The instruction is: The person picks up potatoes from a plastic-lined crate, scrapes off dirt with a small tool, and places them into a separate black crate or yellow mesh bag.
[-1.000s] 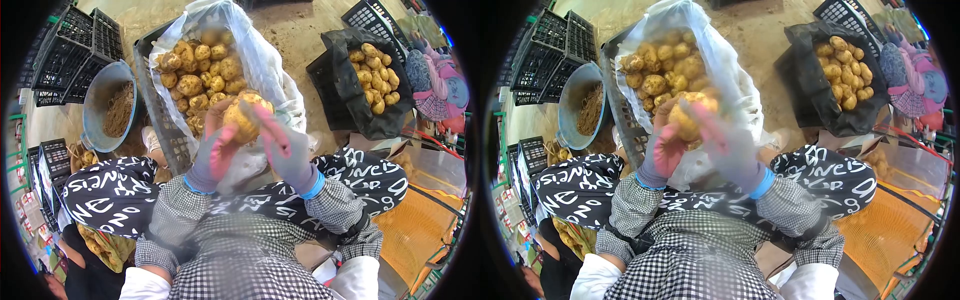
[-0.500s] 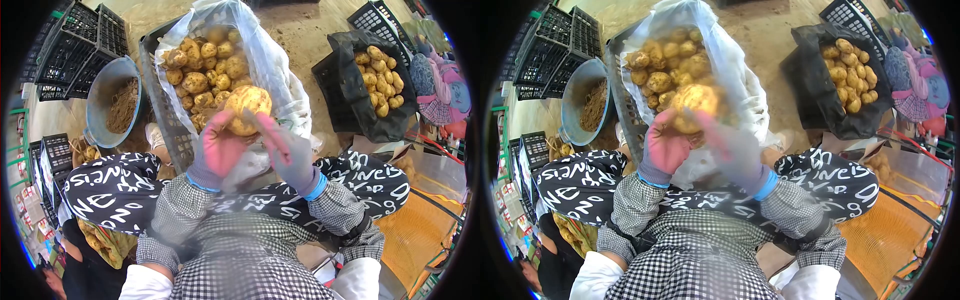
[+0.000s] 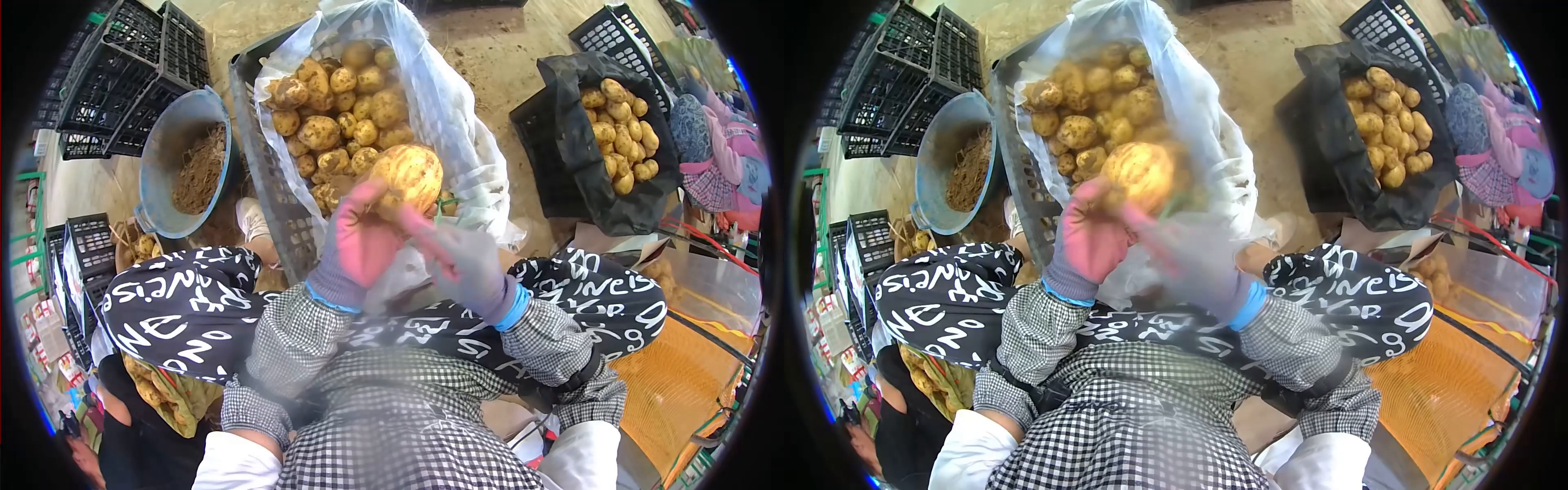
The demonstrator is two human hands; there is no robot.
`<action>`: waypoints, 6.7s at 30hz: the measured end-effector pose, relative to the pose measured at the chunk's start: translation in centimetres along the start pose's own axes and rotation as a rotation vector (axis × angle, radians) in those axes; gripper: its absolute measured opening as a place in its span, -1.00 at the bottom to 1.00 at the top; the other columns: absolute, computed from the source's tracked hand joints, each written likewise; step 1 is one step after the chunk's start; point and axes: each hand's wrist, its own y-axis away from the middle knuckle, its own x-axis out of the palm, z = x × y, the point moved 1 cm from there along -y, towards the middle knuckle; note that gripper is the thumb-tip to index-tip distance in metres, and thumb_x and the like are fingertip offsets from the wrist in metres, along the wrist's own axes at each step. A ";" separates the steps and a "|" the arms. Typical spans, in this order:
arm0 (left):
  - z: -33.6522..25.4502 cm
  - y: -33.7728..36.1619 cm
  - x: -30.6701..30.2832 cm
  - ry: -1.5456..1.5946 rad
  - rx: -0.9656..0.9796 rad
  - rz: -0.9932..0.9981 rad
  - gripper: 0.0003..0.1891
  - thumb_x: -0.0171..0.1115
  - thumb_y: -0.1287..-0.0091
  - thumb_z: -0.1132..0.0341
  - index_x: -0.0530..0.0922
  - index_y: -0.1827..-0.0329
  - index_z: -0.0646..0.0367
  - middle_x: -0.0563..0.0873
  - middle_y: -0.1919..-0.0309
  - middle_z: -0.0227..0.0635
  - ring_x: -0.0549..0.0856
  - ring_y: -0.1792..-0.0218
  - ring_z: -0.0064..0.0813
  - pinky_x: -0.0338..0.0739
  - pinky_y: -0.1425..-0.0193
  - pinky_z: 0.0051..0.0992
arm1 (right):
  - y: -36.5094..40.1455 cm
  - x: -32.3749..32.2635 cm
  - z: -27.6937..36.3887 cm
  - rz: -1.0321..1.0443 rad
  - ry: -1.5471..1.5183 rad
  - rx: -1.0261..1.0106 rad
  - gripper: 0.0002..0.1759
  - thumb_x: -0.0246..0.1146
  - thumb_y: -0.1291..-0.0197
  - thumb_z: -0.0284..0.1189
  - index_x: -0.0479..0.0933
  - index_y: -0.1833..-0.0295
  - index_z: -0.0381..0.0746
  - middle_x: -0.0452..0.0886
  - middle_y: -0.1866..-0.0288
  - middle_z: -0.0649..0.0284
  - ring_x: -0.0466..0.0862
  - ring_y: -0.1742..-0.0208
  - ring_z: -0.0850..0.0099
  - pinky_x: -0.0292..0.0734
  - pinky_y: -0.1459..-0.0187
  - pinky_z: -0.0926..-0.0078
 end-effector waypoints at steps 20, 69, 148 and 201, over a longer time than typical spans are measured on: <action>-0.1 0.8 3.3 -1.599 0.720 0.174 -0.01 0.61 -0.01 0.31 0.19 -0.49 0.24 0.32 -0.40 -0.13 0.38 -0.42 -0.22 0.23 -0.54 -0.28 | -1.3 -2.4 -0.9 -0.054 -1.442 0.618 -0.21 0.29 -0.25 -0.41 0.12 -0.54 -0.22 0.41 -0.36 0.18 0.46 -0.35 0.34 0.49 -0.32 0.22; -5.7 6.7 5.6 -0.546 0.535 0.080 -0.14 0.58 -0.03 0.41 0.26 -0.39 0.26 0.54 -0.19 -0.28 0.54 -0.21 -0.53 0.49 -0.30 -0.45 | -6.3 -3.2 4.6 -0.114 -0.826 0.365 -0.30 0.03 -0.38 -0.28 0.12 -0.55 -0.36 0.30 -0.49 -0.02 0.50 -0.34 0.25 0.40 -0.33 0.34; -2.3 -1.4 -0.9 -1.138 0.508 -0.107 -0.73 0.23 -0.48 0.15 0.59 0.13 0.21 0.51 0.52 -0.64 0.38 0.49 -0.81 0.29 0.44 -0.69 | -0.6 -0.8 -0.2 0.180 -0.406 0.282 -0.11 0.55 0.12 -0.40 0.34 -0.39 -0.28 0.52 -0.18 0.12 0.57 -0.22 0.25 0.47 -0.25 0.37; -1.6 1.0 2.6 -0.596 -0.116 0.151 -0.14 0.30 -0.39 0.03 -0.01 -0.62 -0.04 0.32 -0.45 -0.22 0.49 -0.37 -0.22 0.50 -0.39 -0.20 | -0.1 -3.0 -1.8 -0.325 -0.426 0.260 -0.46 0.05 -0.40 -0.62 0.24 -0.47 -0.43 0.60 0.09 0.18 0.60 0.03 0.46 0.52 -0.13 0.47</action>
